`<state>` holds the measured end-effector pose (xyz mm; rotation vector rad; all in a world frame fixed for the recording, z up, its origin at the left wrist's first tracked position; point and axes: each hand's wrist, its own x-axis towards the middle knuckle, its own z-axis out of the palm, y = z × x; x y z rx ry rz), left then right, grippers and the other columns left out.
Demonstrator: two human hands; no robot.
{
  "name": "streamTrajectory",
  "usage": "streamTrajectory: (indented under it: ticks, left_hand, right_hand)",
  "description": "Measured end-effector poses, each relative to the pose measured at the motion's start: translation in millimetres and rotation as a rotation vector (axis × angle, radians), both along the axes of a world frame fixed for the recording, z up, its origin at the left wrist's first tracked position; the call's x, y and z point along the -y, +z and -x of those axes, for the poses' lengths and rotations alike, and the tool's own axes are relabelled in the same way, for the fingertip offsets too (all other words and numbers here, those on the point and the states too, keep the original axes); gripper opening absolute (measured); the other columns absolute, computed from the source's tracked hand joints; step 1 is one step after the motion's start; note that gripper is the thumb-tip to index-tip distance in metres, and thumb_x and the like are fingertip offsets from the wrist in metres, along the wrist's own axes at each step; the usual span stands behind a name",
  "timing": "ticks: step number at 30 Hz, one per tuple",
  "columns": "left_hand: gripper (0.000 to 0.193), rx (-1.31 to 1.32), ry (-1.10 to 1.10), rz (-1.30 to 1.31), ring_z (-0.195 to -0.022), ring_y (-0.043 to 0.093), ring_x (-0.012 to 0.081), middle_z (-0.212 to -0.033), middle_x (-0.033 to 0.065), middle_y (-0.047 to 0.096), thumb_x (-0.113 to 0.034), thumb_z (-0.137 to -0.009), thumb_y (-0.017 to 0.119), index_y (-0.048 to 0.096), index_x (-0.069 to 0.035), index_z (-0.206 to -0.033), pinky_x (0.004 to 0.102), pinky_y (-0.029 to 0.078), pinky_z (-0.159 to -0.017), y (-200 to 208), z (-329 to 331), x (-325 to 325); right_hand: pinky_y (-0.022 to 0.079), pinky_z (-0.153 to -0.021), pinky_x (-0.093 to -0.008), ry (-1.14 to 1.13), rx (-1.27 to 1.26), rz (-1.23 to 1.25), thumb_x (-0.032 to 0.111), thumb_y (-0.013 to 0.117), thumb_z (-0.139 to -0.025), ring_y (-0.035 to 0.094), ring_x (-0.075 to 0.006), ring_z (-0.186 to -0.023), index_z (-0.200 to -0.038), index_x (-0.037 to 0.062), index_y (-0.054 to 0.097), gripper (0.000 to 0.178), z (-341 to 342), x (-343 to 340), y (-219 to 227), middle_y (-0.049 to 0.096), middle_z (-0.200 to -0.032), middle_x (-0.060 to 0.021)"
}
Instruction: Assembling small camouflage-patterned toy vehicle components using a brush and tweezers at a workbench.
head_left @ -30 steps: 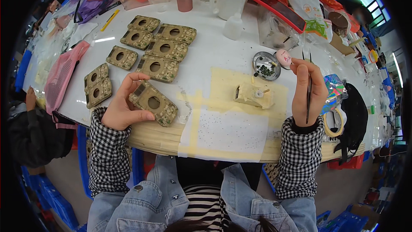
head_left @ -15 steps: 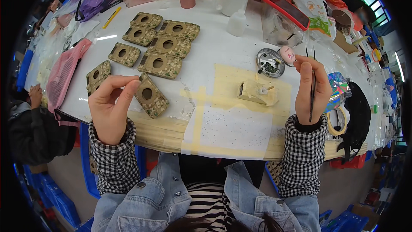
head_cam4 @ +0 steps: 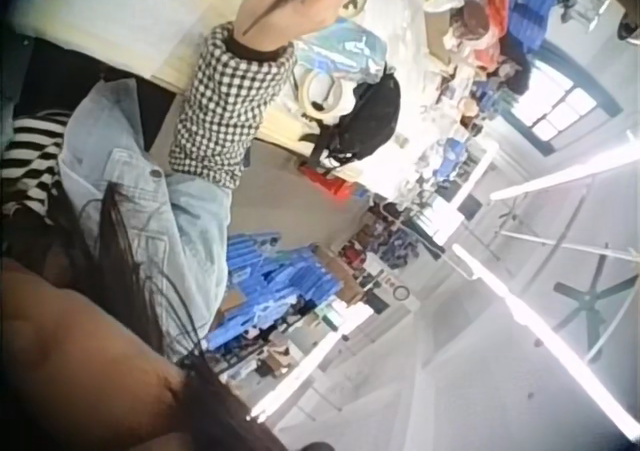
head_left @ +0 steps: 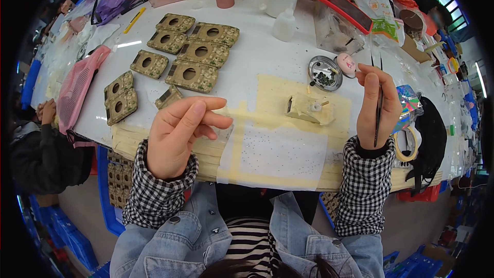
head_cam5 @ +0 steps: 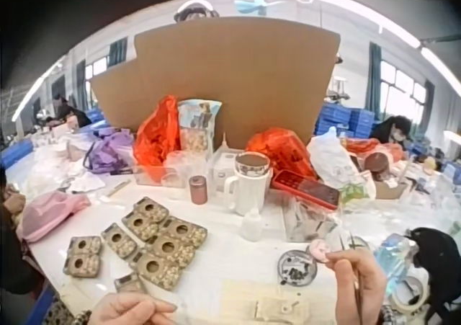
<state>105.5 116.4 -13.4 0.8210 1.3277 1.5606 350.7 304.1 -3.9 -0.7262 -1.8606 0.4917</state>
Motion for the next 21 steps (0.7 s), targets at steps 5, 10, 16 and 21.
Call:
streamTrajectory:
  ticks: [5, 10, 16, 21]
  left_hand:
    - [0.025, -0.562, 0.193, -0.028, -0.094, 0.062, 0.0166, -0.101, 0.0152, 0.067, -0.009, -0.088, 0.063, 0.063, 0.003, -0.11, 0.0267, 0.047, -0.083, -10.7, 54.7, 39.9]
    - [0.037, -1.201, 0.192, 0.085, -0.123, 0.05, 0.0316, -0.117, 0.0175, 0.062, -0.007, -0.084, 0.065, 0.06, -0.001, -0.12, 0.0385, 0.037, -0.102, 3.2, 93.6, 38.7]
    - [0.073, -1.596, -0.187, 0.26, -0.134, 0.035, 0.0363, -0.139, 0.0163, 0.044, 0.01, -0.069, 0.066, 0.048, -0.015, -0.135, 0.0429, 0.033, -0.11, 12.6, 152.0, -1.7]
    - [0.081, -1.55, -0.345, 0.372, -0.133, 0.037, 0.0342, -0.143, 0.016, 0.039, 0.013, -0.065, 0.067, 0.045, -0.016, -0.137, 0.0393, 0.036, -0.11, 6.9, 172.4, -35.5]
  right_hand:
    - [0.047, -0.082, -0.0249, -0.014, -0.017, 0.032, 0.017, 0.05, -0.099, 0.061, -0.0111, -0.087, -0.103, -0.0031, 0.064, 0.025, -0.8, 2.2, 1.9, 0.067, -0.094, -0.0075]
    - [0.047, -0.082, -0.0253, -0.016, 0.012, 0.018, 0.017, 0.05, -0.099, 0.061, -0.0114, -0.087, -0.102, -0.0033, 0.064, 0.025, 0.3, 4.5, 0.8, 0.067, -0.094, -0.0075]
    - [0.048, -0.078, -0.0254, 0.012, -0.039, 0.011, 0.008, 0.054, -0.095, 0.064, -0.0158, -0.085, -0.099, -0.0036, 0.063, 0.016, 1.3, 0.6, 1.4, 0.065, -0.092, -0.0112]
    - [0.048, -0.075, -0.0251, -0.009, -0.033, -0.017, 0.009, 0.055, -0.094, 0.064, -0.0158, -0.082, -0.098, -0.0031, 0.063, 0.015, -0.3, -0.8, -0.7, 0.065, -0.091, -0.0107]
